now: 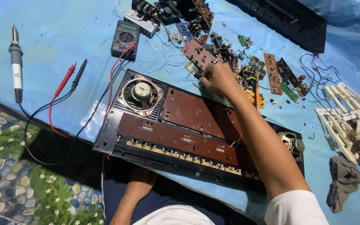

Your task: The person works on the internal components of a disassembled electronic device, likely a stereo receiver, placed on a blue table. They use their hands to connect and adjust white wires to the circuit board and speaker terminals.

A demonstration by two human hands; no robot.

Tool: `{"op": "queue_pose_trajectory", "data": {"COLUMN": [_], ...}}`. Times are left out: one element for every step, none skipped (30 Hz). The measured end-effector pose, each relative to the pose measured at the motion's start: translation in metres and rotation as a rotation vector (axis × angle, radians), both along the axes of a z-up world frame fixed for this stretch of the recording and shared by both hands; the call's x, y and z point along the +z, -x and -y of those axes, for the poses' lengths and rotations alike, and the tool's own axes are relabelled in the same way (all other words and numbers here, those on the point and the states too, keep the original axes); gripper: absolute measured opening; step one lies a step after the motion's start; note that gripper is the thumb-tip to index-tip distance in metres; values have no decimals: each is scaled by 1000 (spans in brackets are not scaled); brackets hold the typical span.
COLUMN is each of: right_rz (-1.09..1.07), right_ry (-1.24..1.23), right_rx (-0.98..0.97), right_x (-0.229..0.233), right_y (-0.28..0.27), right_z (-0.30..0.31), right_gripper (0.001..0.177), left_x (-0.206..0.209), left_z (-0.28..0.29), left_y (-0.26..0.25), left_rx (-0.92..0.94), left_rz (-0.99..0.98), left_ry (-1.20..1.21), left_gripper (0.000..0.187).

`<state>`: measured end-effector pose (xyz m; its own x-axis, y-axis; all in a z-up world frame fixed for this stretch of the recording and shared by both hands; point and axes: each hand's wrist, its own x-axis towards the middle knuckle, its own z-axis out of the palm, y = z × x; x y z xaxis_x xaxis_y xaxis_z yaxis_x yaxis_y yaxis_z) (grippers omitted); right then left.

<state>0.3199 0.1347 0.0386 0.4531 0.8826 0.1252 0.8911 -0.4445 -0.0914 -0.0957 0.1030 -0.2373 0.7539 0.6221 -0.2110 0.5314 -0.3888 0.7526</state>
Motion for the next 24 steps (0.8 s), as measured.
{"op": "queue_pose_trajectory", "data": {"right_rz": [-10,-23,-25,-60,-95,-96,-112,-126,-125,-159,-192,-191,-196,-203,-203,-187,-170,-169,-195,-223,-222,-229,-236,-236], "right_ry": [14,31,34,59,84,84,69,52,51,40,28,29,11,-7,-6,-13,-21,-23,-28,-32,-33,-21,-10,-9], "right_rx": [54,109,111,140,169,168,167,169,171,139,106,108,102,93,93,73,52,51,10,-29,-28,-47,-65,-64], "right_x": [13,26,28,30,32,30,27,25,28,32,36,36,35,35,27,20,13,10,8,5,1,-3,-7,-7], "right_y": [19,38,43,48,53,51,48,45,50,55,60,59,59,59,53,47,41,41,42,43,42,40,39,41], "right_z": [2,3,2,3,4,4,4,2,2,4,5,4,4,5,1,-2,-5,-6,-7,-8,-10,-12,-14,-13], "right_gripper": [15,14,14,15,16,16,16,15,15,16,17,17,17,17,17,17,17,17,17,17,17,17,18,18], "left_x": [1,2,2,2,2,3,4,6,6,7,8,9,10,11,12,13,14,15,16,17,18,20,21,22], "left_z": [-1,0,0,-1,-1,-1,-1,-1,-2,-2,-2,-2,-2,-2,-1,-1,-2,-2,-2,-2,-2,-2,-1,-1], "left_y": [-1,-1,0,2,3,2,2,1,1,1,1,0,-1,-1,0,0,-1,-1,-1,0,0,-1,-1,-1], "left_rx": [0,2,4,2,0,-1,-2,-1,0,-1,-1,1,3,3,3,0,-2,-4,-5,-5,-4,-3,-2,-1], "left_rz": [1,-1,-3,-4,-6,-7,-7,-5,-5,-3,-2,-1,1,2,1,2,4,5,8,9,10,11,12,13], "left_ry": [4,10,14,19,25,25,29,31,30,33,36,37,41,45,46,48,49,47,48,51,50,53,57,57], "left_gripper": [27,27,27,27,27,27,27,27,27,28,28,28,28,28,28,28,28,28,28,29,29,29,29,29]}}
